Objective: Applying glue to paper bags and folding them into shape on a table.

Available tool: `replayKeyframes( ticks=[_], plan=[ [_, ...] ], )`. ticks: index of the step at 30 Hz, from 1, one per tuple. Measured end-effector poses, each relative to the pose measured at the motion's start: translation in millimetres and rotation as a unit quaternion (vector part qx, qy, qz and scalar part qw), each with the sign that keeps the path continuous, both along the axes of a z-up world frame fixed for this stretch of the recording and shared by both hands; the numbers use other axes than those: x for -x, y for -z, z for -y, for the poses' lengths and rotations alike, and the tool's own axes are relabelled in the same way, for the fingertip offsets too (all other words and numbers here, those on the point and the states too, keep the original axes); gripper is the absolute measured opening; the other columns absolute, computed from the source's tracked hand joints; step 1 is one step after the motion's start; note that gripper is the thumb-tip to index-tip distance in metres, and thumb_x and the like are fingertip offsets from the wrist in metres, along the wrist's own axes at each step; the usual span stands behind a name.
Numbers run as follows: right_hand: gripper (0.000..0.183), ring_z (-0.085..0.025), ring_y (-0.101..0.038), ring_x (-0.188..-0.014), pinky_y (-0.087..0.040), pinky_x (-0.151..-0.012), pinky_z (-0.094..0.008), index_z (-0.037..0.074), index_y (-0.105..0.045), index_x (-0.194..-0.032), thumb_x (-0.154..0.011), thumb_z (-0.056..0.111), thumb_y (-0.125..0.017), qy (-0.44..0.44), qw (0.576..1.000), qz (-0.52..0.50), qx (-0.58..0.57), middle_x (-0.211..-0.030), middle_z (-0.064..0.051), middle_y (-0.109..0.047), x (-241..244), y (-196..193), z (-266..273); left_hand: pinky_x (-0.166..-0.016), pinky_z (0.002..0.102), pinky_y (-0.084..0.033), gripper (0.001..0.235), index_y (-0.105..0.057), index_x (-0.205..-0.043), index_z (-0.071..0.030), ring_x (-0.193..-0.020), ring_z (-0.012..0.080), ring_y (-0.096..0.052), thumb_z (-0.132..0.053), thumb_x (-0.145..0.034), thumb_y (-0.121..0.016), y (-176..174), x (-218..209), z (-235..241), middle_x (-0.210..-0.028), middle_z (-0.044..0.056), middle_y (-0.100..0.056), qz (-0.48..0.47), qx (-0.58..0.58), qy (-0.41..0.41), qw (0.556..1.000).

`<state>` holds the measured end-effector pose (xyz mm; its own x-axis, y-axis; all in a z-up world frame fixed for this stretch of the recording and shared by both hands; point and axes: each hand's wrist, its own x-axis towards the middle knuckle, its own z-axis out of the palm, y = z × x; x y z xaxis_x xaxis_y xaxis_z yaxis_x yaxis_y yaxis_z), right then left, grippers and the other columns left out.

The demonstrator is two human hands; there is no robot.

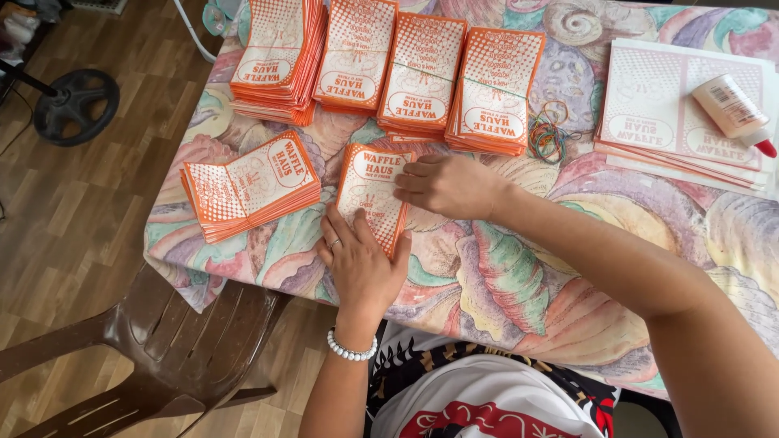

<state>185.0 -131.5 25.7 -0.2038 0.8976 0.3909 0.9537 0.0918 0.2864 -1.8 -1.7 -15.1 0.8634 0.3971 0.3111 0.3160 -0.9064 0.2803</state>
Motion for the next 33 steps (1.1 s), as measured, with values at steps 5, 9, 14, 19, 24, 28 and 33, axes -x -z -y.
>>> replayKeyframes(
  ticks=[5,9,14,19,24,28,33],
  plan=[
    [0.021,-0.022,-0.071,-0.113,-0.054,-0.099,-0.033,0.01,-0.075,-0.114,-0.098,0.012,-0.062,0.033,0.998,-0.052,0.003,-0.113,-0.008,-0.077,8.7,-1.8,7.1,-0.105,0.055,-0.022,0.071,-0.044,-0.134,0.002,-0.139,0.0481,-0.027,-0.057,-0.094,-0.051,0.4,-2.5,0.9,-0.149,0.037,-0.029,0.005,-0.012,-0.01,1.0],
    [0.026,-0.03,-0.069,-0.116,-0.052,-0.105,-0.042,0.003,-0.074,-0.117,-0.096,0.004,-0.058,0.02,0.987,-0.16,-0.009,-0.117,-0.014,-0.075,7.4,9.3,9.9,-0.104,0.054,-0.023,0.07,-0.046,-0.133,0.001,-0.137,0.0475,-0.03,-0.056,-0.094,-0.05,2.7,-0.8,2.6,-0.148,0.037,-0.031,0.008,-0.035,-0.014,0.999],
    [0.041,-0.029,-0.06,-0.126,-0.043,-0.113,-0.045,0.006,-0.068,-0.121,-0.081,-0.001,-0.066,0.052,0.989,-0.13,0.04,-0.127,-0.01,-0.065,14.3,-14.9,-14.1,-0.101,0.053,-0.026,0.069,-0.046,-0.132,0.001,-0.134,0.0475,-0.033,-0.055,-0.092,-0.052,3.8,-2.6,4.9,-0.145,0.037,-0.034,0.018,-0.061,-0.02,0.998],
    [0.118,-0.038,-0.032,-0.15,-0.023,-0.124,-0.051,0.02,-0.038,-0.157,-0.053,-0.002,-0.089,0.106,0.955,-0.051,0.272,-0.158,-0.013,-0.042,17.9,-28.2,-81.4,-0.104,0.053,-0.026,0.071,-0.045,-0.134,0.0,-0.137,0.0473,-0.031,-0.055,-0.089,-0.056,-5.9,-5.5,2.3,-0.147,0.036,-0.031,-0.048,-0.025,-0.028,0.998],
    [0.116,-0.033,-0.041,-0.142,-0.027,-0.123,-0.051,0.023,-0.039,-0.146,-0.042,0.015,-0.09,0.059,0.952,0.04,0.299,-0.146,-0.004,-0.047,0.4,10.6,-107.4,-0.105,0.059,-0.028,0.084,-0.04,-0.133,-0.003,-0.139,0.0475,-0.028,-0.058,-0.077,-0.07,-12.1,-6.9,-7.0,-0.151,0.034,-0.026,-0.134,0.083,-0.012,0.987],
    [0.115,-0.034,-0.046,-0.138,-0.028,-0.122,-0.052,0.022,-0.04,-0.141,-0.038,0.015,-0.089,0.052,0.948,0.053,0.309,-0.142,-0.006,-0.049,0.8,3.7,-107.9,-0.103,0.06,-0.032,0.093,-0.037,-0.134,-0.004,-0.138,0.0444,-0.029,-0.06,-0.07,-0.075,-29.9,-12.3,-4.0,-0.148,0.031,-0.028,-0.183,0.109,-0.032,0.977],
    [0.117,-0.034,-0.041,-0.142,-0.026,-0.125,-0.048,0.022,-0.034,-0.15,-0.045,0.01,-0.086,0.057,0.938,0.043,0.339,-0.147,-0.004,-0.043,2.5,-10.7,-102.6,-0.098,0.062,-0.04,0.09,-0.036,-0.138,-0.006,-0.133,0.0459,-0.035,-0.049,-0.069,-0.076,-40.4,-13.6,-1.7,-0.143,0.03,-0.031,-0.219,0.109,-0.045,0.969]
  ],
)
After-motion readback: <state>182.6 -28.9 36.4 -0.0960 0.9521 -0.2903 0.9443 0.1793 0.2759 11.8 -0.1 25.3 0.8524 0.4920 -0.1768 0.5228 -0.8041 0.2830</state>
